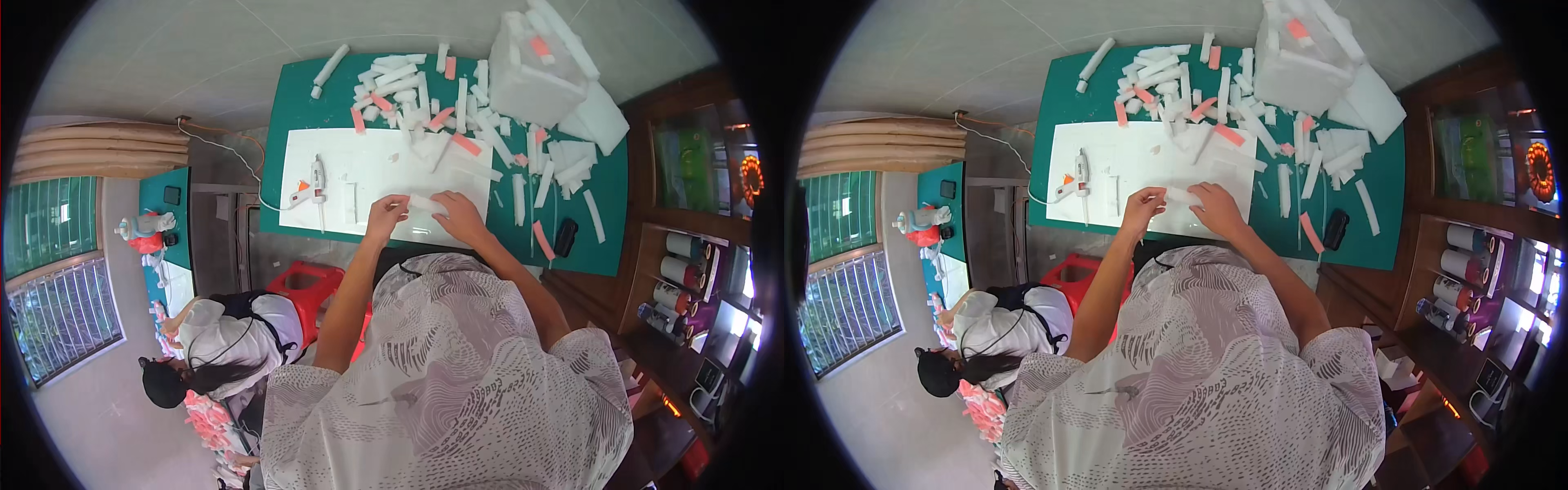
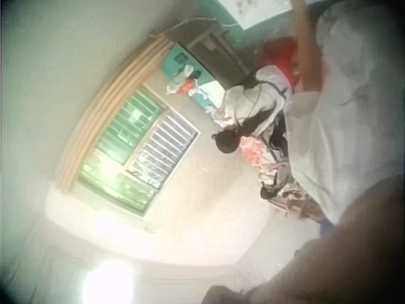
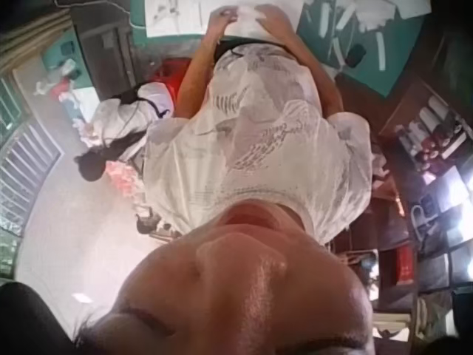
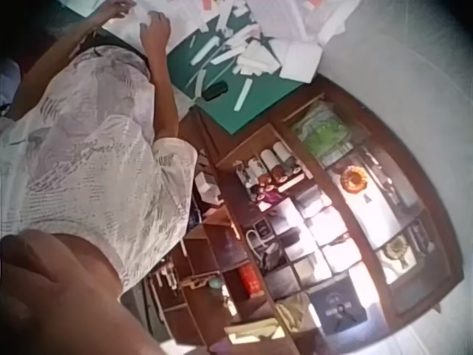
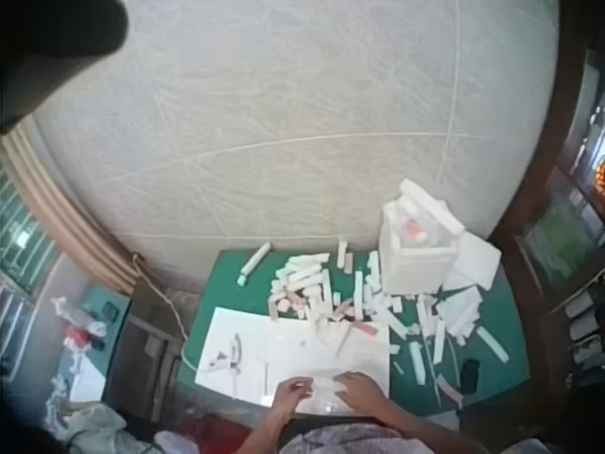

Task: The person applies glue onto pieces of foam using a glue gun and presses the foam pieces together by hand.

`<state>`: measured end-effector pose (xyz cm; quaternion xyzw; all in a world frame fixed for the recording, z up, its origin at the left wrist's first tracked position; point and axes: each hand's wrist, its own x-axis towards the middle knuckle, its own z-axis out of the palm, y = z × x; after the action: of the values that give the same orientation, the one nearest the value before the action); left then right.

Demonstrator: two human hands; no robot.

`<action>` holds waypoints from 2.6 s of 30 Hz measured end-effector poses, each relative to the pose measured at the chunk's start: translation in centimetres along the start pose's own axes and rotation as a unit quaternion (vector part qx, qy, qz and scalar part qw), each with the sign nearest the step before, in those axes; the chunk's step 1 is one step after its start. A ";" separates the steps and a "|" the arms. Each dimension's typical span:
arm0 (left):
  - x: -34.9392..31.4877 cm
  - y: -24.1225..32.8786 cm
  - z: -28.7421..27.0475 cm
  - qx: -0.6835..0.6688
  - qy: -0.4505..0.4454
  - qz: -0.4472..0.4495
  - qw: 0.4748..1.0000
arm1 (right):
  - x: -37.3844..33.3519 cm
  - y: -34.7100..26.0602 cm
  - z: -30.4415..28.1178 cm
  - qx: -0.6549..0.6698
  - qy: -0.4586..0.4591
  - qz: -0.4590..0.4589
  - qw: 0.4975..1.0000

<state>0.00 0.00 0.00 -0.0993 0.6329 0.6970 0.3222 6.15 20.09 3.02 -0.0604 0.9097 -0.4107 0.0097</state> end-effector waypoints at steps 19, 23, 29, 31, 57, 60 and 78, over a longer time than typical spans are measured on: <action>-3.4 5.2 1.7 0.130 -0.026 0.113 0.985 | -0.2 -3.3 -2.9 -0.006 0.030 -0.034 0.999; -5.1 5.8 2.0 0.115 -0.039 0.124 0.985 | -0.7 -5.6 -4.5 0.007 0.007 -0.016 1.000; -6.8 7.3 2.9 0.142 -0.038 0.189 0.971 | -1.1 -7.2 -5.0 0.055 0.074 -0.043 0.995; -6.8 7.5 3.1 0.135 -0.039 0.198 0.970 | -1.0 -7.6 -5.2 0.063 0.081 -0.043 0.994; -7.7 7.6 4.2 0.213 -0.054 0.282 0.934 | -1.7 -6.8 -5.3 0.054 0.116 -0.023 0.991; -7.7 7.9 3.5 0.203 -0.064 0.232 0.949 | -1.7 -6.9 -5.5 0.059 0.114 -0.024 0.991; -7.2 7.1 3.3 0.155 -0.074 0.227 0.959 | -1.9 -7.2 -5.4 0.064 0.091 -0.048 0.993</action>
<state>2.36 0.88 10.38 0.1498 0.7138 0.6501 0.2132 8.40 19.61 11.93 -0.0658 0.8747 -0.4717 -0.0891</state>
